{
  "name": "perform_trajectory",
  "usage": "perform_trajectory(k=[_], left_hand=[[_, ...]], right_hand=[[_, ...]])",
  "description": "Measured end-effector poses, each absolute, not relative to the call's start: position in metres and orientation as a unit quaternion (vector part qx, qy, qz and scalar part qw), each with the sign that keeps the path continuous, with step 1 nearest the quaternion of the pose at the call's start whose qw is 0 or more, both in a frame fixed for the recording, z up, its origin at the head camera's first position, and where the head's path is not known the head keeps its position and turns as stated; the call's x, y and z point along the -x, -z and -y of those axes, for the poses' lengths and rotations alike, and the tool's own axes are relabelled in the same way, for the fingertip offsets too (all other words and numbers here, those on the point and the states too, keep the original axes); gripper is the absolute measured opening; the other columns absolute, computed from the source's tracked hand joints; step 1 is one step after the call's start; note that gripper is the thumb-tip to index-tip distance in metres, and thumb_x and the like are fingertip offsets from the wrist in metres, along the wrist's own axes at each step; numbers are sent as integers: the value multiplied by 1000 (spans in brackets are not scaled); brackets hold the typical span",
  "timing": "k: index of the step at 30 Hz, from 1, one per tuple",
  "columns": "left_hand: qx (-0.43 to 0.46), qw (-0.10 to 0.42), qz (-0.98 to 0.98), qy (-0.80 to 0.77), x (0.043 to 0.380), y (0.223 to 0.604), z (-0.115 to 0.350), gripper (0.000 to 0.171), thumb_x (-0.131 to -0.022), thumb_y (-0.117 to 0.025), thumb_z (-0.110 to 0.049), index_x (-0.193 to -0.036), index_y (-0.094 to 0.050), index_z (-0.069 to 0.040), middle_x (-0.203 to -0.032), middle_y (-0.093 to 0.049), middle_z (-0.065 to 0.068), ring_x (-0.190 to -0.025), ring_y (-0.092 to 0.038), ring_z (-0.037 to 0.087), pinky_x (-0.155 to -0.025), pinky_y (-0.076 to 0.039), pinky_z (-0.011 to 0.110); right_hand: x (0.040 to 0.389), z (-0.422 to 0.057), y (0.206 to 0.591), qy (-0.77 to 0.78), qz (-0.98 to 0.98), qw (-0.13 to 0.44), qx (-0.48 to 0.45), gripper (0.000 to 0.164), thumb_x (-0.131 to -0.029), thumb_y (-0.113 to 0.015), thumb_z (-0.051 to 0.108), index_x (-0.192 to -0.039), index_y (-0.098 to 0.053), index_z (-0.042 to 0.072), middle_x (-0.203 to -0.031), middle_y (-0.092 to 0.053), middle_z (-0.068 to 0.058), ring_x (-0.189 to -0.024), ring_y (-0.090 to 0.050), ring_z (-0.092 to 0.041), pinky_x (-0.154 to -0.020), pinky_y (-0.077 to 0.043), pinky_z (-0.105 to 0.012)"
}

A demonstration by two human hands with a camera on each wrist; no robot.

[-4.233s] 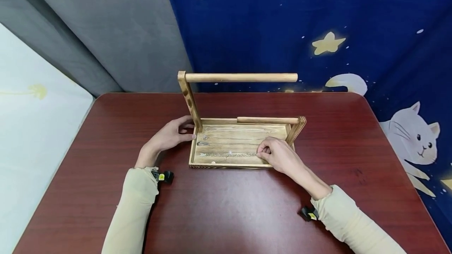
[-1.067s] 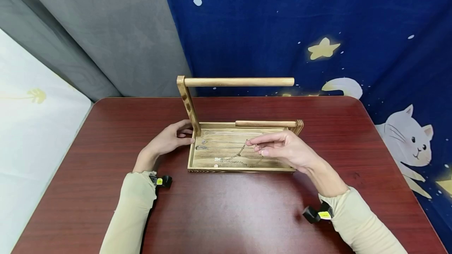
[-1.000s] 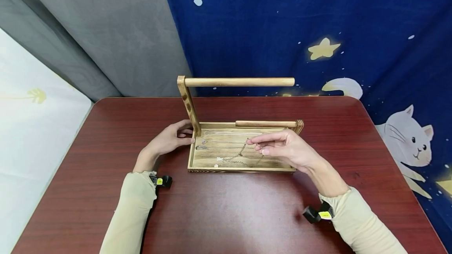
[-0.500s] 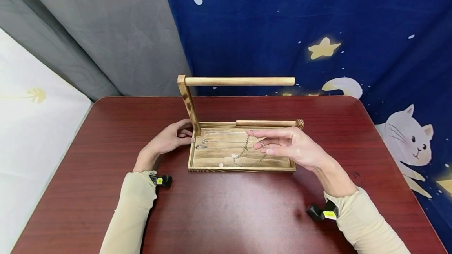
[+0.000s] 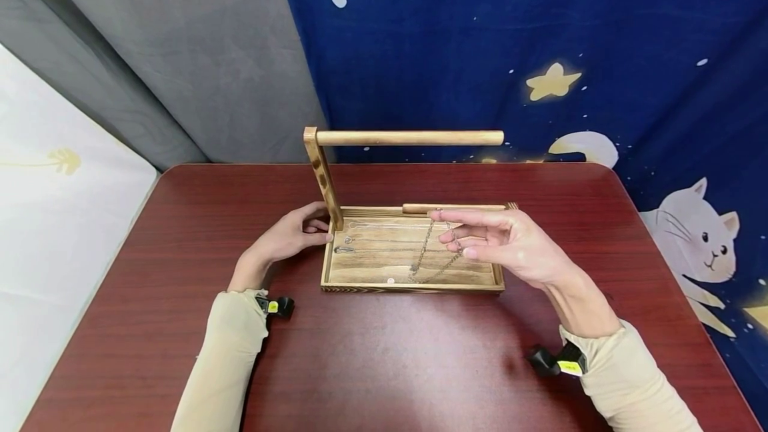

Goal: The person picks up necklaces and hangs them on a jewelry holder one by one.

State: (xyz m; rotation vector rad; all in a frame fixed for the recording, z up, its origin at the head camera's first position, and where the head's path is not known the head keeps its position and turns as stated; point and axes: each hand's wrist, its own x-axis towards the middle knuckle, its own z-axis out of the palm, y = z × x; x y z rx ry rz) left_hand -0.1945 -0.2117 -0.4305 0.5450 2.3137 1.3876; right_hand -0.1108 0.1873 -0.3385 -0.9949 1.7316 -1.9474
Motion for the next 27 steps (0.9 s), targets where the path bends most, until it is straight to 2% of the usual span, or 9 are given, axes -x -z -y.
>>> perform_trajectory(k=[4,9,16,21,27], left_hand=[[-186,196,-821,-503,195,433,212,71,-91,-71,-3,-152,-35,-3,-145,-48,19,-111,-63,33,-83,-50,20],[-186,193,-828,-493,195,432,212,70,-91,-72,-5,-151,-37,-3,-143,-50,18,-109,-64,30,-82,-49,20],[-191,196,-826,-493,196,432,212,68,-92,-71,-5,-151,-37,-1,-139,-53,19,-109,-64,30,-83,-48,19],[-191,198,-824,-496,196,432,213,68,-92,-71,-5,-150,-37,-1,-139,-53,20,-109,-64,30,-84,-48,19],[-186,198,-826,-494,197,432,212,68,-92,-71,-4,-150,-37,-2,-141,-52,18,-110,-64,30,-83,-48,19]], right_hand=[[111,-189,334,700,-590,169,366,51,-93,-50,-20,-143,-42,-12,-150,-43,-22,-122,-58,-35,-91,-53,-45],[109,-194,327,704,-605,154,339,52,-92,-51,-19,-143,-43,-11,-147,-48,-20,-119,-61,-31,-91,-52,-34],[110,-201,318,740,-573,113,334,47,-90,-50,-25,-136,-44,-20,-137,-52,-31,-117,-61,-40,-99,-48,-43],[107,-209,311,759,-564,96,312,43,-89,-48,-27,-132,-48,-22,-133,-56,-31,-116,-62,-37,-96,-50,-38],[104,-218,304,761,-568,78,303,42,-88,-46,-29,-130,-47,-24,-132,-56,-31,-114,-64,-36,-94,-51,-36]])
